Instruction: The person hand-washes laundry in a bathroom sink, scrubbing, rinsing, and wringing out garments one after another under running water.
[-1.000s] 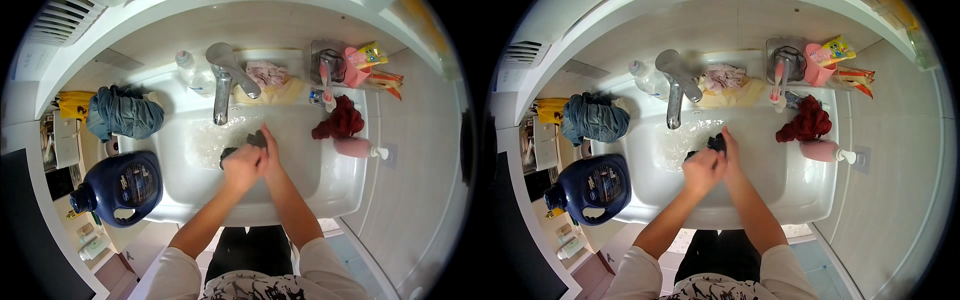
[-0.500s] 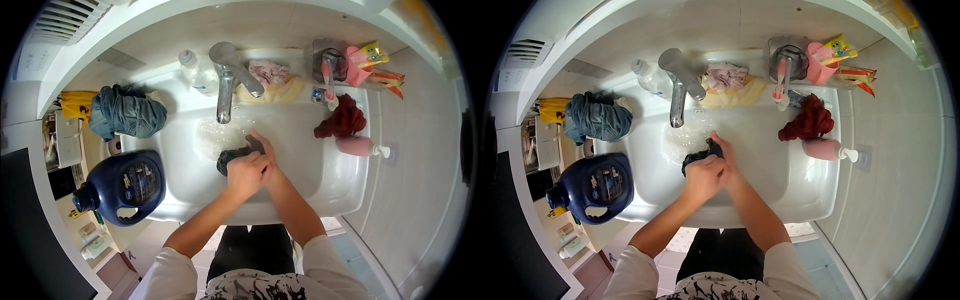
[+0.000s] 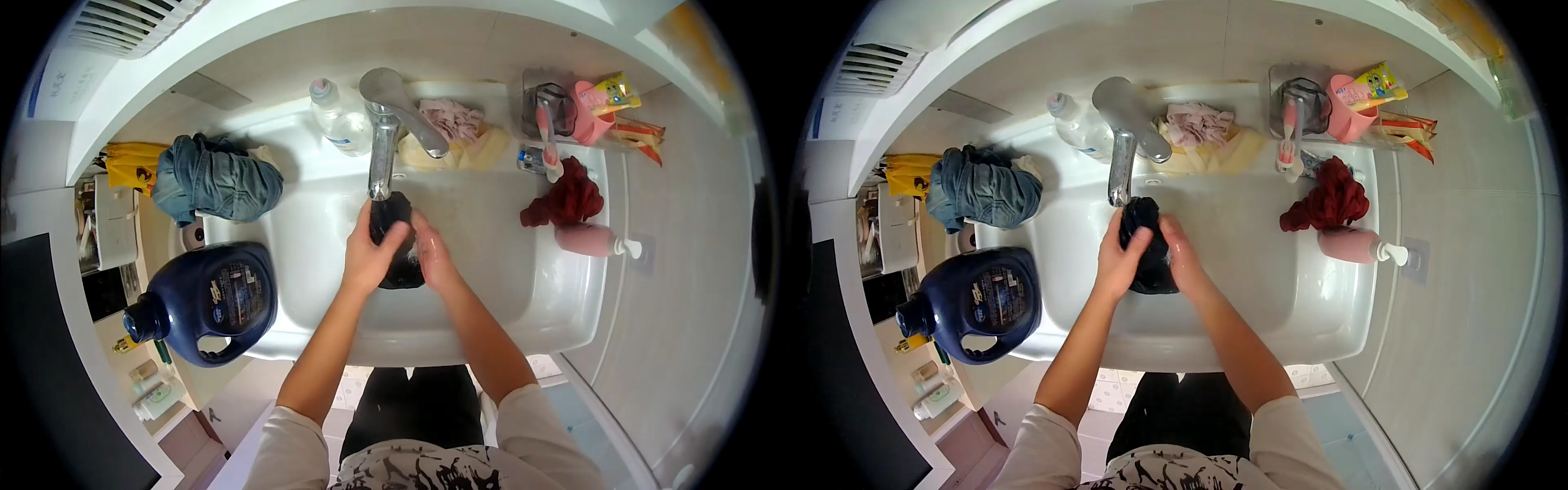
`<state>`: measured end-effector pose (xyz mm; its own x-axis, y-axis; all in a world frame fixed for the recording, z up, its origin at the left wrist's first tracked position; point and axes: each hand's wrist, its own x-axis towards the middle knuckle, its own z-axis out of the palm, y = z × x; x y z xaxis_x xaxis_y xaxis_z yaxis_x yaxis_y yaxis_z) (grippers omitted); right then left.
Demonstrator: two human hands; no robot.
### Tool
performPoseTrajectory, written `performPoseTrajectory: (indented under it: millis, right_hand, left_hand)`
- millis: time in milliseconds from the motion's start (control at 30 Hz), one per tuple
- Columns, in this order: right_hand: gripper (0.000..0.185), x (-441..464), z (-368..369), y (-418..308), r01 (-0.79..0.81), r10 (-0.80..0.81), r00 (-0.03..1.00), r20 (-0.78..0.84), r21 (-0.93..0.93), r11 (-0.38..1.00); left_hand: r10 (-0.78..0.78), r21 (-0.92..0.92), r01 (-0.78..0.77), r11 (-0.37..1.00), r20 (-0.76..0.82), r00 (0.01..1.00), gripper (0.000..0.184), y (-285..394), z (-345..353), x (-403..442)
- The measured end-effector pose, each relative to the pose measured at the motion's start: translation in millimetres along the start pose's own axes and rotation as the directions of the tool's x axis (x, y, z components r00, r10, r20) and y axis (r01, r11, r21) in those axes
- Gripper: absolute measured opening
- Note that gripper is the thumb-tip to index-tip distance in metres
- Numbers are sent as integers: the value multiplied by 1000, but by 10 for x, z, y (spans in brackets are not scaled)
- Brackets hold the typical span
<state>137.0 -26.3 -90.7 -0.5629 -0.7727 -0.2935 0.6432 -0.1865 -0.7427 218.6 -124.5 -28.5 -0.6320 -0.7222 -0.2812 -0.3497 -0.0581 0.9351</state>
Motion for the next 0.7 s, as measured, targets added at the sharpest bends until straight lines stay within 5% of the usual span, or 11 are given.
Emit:
performPoseTrajectory:
  millis: [100,133,200,300,400,433,467,533,567,667,700]
  right_hand:
    - [44,23,-70,153,279,-294,955,32,-427,860]
    - [45,32,-70,168,241,-262,965,-30,-306,921]
    - [46,63,-65,166,172,-178,974,-142,-50,984]
    - [51,-60,122,-65,-105,105,994,19,340,935]
    - [55,-106,111,-118,-137,82,985,149,409,902]
    - [54,-64,51,-109,9,-31,983,180,124,992]
    - [54,18,-50,-112,170,-127,963,238,-171,970]
    - [55,21,-64,-138,204,-110,968,225,-456,866]
    - [58,21,-72,-150,213,-101,971,218,-582,785]
    - [59,34,-235,14,-87,71,996,-52,-682,726]
    - [59,63,-217,-151,-166,89,986,-142,-758,631]
  left_hand:
    - [-73,115,75,990,-22,997,46,77,-10,-44]
    - [-97,176,103,979,-43,994,33,149,-17,-76]
    - [-91,-20,89,996,-85,992,31,110,-3,-152]
    - [-137,-432,89,898,-81,987,24,259,-7,-297]
    - [-153,-750,89,656,-16,988,32,400,-68,-410]
    - [-122,-744,60,665,-29,992,39,368,-107,-417]
    - [-158,-840,89,536,4,987,42,340,-147,-427]
    - [-128,-952,103,287,68,989,50,420,-264,-383]
    - [61,-958,81,276,102,993,48,475,-295,-373]
    - [59,-979,4,205,17,998,45,362,-470,-242]
    - [-25,-942,-32,334,-42,999,42,358,-521,-218]
